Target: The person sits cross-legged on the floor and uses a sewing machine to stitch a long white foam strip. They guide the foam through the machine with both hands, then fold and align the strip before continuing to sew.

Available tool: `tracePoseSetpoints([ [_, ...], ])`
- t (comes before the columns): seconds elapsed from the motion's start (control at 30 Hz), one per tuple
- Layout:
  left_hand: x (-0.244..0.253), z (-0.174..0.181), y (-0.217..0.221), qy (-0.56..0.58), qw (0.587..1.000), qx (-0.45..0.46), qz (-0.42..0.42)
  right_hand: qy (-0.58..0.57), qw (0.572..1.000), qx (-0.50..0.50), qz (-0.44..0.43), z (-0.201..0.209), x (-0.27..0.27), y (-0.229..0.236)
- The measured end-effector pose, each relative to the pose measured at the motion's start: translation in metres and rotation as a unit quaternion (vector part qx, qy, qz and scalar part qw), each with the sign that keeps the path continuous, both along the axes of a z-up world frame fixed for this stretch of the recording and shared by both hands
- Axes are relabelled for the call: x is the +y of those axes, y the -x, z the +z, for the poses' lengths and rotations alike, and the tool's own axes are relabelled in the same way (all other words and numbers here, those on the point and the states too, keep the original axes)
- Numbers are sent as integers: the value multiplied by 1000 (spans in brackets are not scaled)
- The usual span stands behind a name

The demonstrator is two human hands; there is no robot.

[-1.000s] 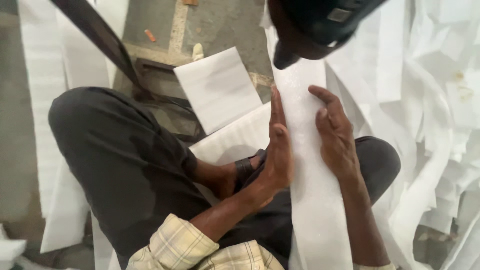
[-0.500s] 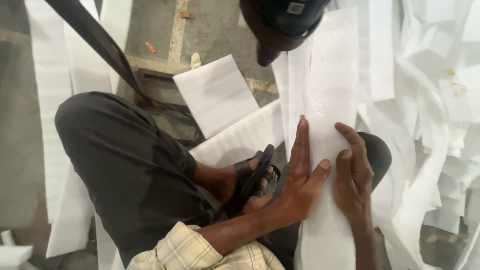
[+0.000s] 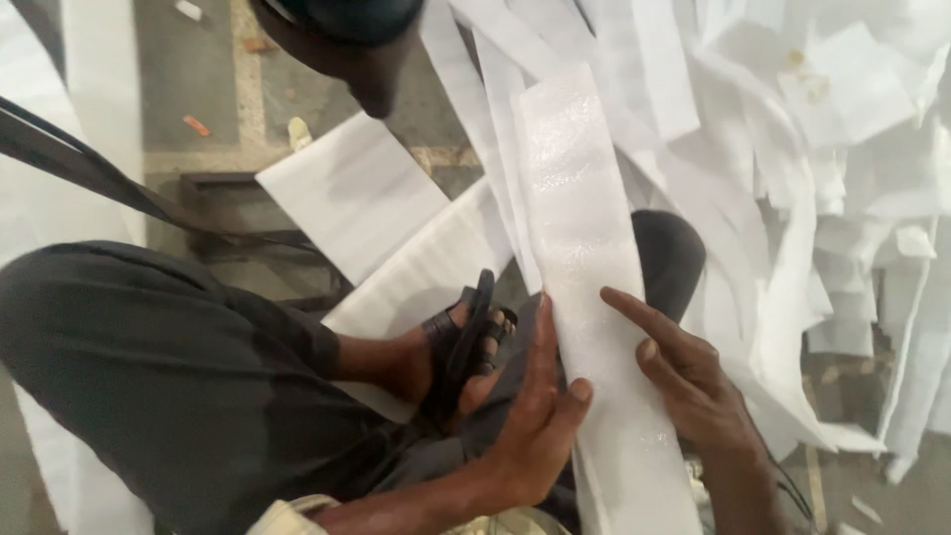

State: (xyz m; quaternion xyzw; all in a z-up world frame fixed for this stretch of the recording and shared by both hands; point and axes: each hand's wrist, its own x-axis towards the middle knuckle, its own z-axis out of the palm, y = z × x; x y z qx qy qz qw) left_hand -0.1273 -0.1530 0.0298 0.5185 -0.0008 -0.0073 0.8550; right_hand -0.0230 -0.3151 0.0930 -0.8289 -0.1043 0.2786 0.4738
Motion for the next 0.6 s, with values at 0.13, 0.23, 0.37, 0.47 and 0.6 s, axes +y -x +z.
tracePoseSetpoints([
  [0.13, 7, -16, -2, -51, 998, 25, 34, -15, 995, 97, -20, -6, -35, 18],
  [0.23, 16, -29, -26, 82, 991, -5, 110, -47, 989, 135, 28, -19, -51, 27],
  [0.37, 31, -37, -41, 112, 986, 6, 122, -30, 984, 151, 93, -23, -57, 28],
  [0.47, 29, -38, -35, 115, 987, 45, 106, -80, 977, 138, 141, -11, -50, 17],
  [0.6, 17, -43, -16, 61, 990, 42, 119, 45, 995, -21, 86, -6, -8, 3],
])
